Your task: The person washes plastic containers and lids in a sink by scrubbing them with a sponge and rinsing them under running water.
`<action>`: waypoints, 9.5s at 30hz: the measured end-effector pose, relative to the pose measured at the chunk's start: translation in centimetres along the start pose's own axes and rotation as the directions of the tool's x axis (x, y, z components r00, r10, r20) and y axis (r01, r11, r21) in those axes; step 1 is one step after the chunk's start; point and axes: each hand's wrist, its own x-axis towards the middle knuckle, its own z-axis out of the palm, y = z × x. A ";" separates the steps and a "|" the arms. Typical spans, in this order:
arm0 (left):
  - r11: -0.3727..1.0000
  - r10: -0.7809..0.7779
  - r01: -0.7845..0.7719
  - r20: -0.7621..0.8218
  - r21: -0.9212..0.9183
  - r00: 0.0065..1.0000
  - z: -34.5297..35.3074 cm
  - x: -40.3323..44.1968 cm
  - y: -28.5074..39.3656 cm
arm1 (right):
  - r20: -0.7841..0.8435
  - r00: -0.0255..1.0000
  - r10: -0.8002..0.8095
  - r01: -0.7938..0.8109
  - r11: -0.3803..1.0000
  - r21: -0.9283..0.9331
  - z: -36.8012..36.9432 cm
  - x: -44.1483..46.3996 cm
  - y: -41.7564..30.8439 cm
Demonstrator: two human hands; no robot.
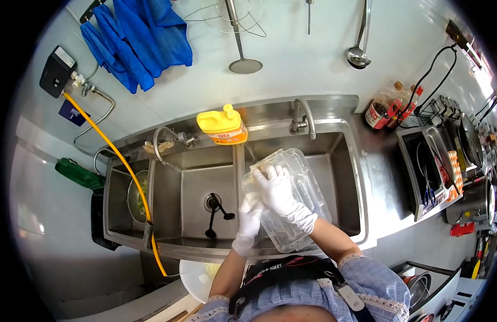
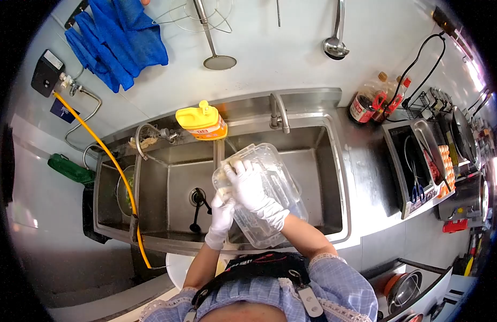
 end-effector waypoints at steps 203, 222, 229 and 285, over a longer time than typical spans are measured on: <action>0.747 -0.244 0.380 0.307 -0.546 0.920 -0.5 1.9 4.4 | 0.395 0.860 -0.324 0.299 0.946 0.126 -3.3 -6.4 -1.7; 0.861 -0.192 0.230 0.130 -0.454 0.973 -0.2 2.3 4.8 | 0.253 0.950 -0.181 -0.021 0.774 0.633 -1.8 -7.5 -1.2; 0.896 -0.190 0.181 0.019 -0.406 0.982 -1.7 0.8 5.2 | 0.216 0.955 -0.202 0.145 0.956 0.254 -1.5 -9.8 3.0; 0.968 0.112 -0.053 -0.236 0.245 0.965 -4.3 -1.7 2.6 | 0.410 0.889 -0.202 0.160 0.978 0.135 -3.3 -0.3 5.9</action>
